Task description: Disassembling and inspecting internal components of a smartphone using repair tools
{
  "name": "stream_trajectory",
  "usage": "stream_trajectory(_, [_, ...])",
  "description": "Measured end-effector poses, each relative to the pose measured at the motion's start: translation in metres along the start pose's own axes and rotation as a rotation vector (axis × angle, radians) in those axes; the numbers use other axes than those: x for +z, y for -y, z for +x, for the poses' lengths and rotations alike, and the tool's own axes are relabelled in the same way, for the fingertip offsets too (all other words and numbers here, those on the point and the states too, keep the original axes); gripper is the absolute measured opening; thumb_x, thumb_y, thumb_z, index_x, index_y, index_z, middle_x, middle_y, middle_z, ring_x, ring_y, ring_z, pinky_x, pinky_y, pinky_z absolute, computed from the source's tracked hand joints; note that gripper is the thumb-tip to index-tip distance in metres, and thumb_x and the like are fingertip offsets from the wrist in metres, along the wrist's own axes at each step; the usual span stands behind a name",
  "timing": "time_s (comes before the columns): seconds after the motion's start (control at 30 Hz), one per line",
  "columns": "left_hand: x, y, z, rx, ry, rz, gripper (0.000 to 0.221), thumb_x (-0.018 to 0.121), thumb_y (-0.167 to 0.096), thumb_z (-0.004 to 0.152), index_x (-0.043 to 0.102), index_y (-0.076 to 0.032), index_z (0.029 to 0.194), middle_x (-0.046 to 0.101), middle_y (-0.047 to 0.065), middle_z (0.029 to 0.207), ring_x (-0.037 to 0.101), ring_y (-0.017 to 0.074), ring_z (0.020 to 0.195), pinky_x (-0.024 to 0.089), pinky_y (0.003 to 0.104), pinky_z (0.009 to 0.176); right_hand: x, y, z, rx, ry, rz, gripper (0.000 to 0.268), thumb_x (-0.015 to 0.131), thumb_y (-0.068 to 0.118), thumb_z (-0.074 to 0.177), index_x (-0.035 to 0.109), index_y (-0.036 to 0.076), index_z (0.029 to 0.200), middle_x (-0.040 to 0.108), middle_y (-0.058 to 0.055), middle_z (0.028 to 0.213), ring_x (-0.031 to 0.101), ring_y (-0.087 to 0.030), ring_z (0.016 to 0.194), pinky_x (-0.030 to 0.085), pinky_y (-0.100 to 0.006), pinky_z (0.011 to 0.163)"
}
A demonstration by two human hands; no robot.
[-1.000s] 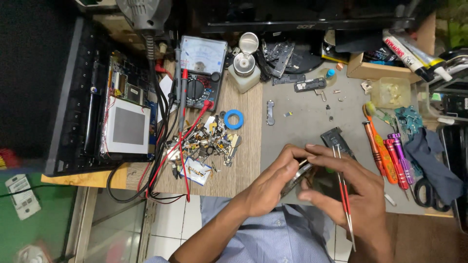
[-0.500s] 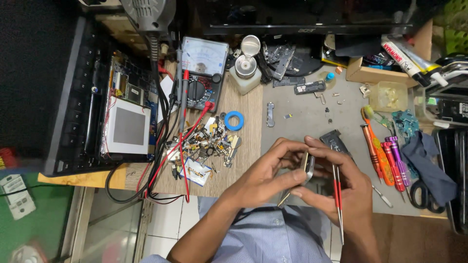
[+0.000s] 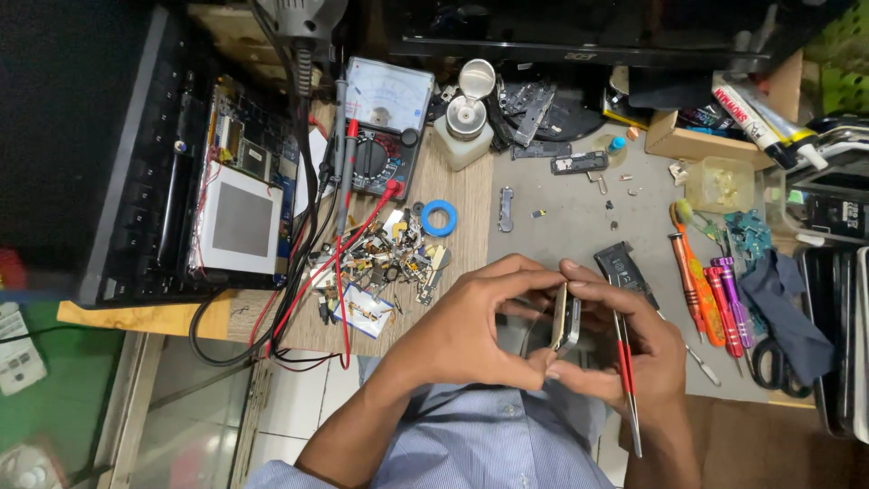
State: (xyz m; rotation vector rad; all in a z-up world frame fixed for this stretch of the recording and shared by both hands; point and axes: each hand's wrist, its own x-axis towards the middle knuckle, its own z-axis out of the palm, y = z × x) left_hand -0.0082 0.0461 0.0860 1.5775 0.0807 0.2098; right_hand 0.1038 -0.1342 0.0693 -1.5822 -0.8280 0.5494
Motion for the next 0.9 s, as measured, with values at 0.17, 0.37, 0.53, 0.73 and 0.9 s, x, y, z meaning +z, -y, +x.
stream_trajectory(0.17, [0.003,-0.003,-0.006,0.038,-0.032,0.075,0.07,0.076,-0.011,0.067,0.06,-0.003,0.135,0.06,0.009,0.122,0.067,0.0173,0.108,0.061,0.03,0.099,-0.003,-0.014,-0.009,-0.073,0.007,0.03,0.074,0.089,0.009,0.061,0.059,-0.006,0.126,0.058,-0.03,0.146,0.058,-0.033,0.141,0.054,-0.041,0.115])
stream_trajectory(0.37, [0.008,-0.004,-0.014,0.084,-0.068,0.167,0.069,0.072,-0.019,0.068,0.059,-0.005,0.134,0.06,0.008,0.12,0.067,0.0197,0.101,0.055,0.028,0.091,-0.01,-0.039,-0.017,-0.209,0.03,0.057,0.076,0.089,0.014,0.064,0.055,-0.01,0.128,0.055,-0.035,0.146,0.056,-0.036,0.142,0.052,-0.043,0.119])
stream_trajectory(0.53, [0.009,-0.007,-0.019,0.078,-0.063,0.217,0.07,0.07,-0.024,0.067,0.058,-0.007,0.133,0.06,0.008,0.123,0.068,0.0224,0.108,0.054,0.032,0.096,-0.018,-0.049,-0.026,-0.204,0.057,0.062,0.081,0.091,0.017,0.063,0.055,-0.01,0.13,0.053,-0.034,0.148,0.055,-0.036,0.143,0.052,-0.043,0.12])
stream_trajectory(0.73, [0.007,-0.003,-0.028,0.151,0.008,0.222,0.071,0.069,-0.022,0.069,0.052,-0.006,0.136,0.055,0.011,0.126,0.064,0.0268,0.112,0.052,0.035,0.098,-0.017,-0.051,-0.04,-0.282,0.034,-0.027,0.082,0.095,0.015,0.059,0.058,-0.005,0.129,0.056,-0.032,0.146,0.059,-0.035,0.141,0.048,-0.044,0.125])
stream_trajectory(0.9, [0.006,-0.004,-0.031,0.143,0.005,0.238,0.069,0.068,-0.021,0.068,0.053,-0.009,0.135,0.056,0.01,0.126,0.067,0.0263,0.112,0.054,0.034,0.096,-0.014,-0.04,-0.038,-0.277,0.06,-0.137,0.078,0.097,0.019,0.06,0.062,-0.002,0.127,0.06,-0.028,0.143,0.065,-0.031,0.134,0.054,-0.039,0.118])
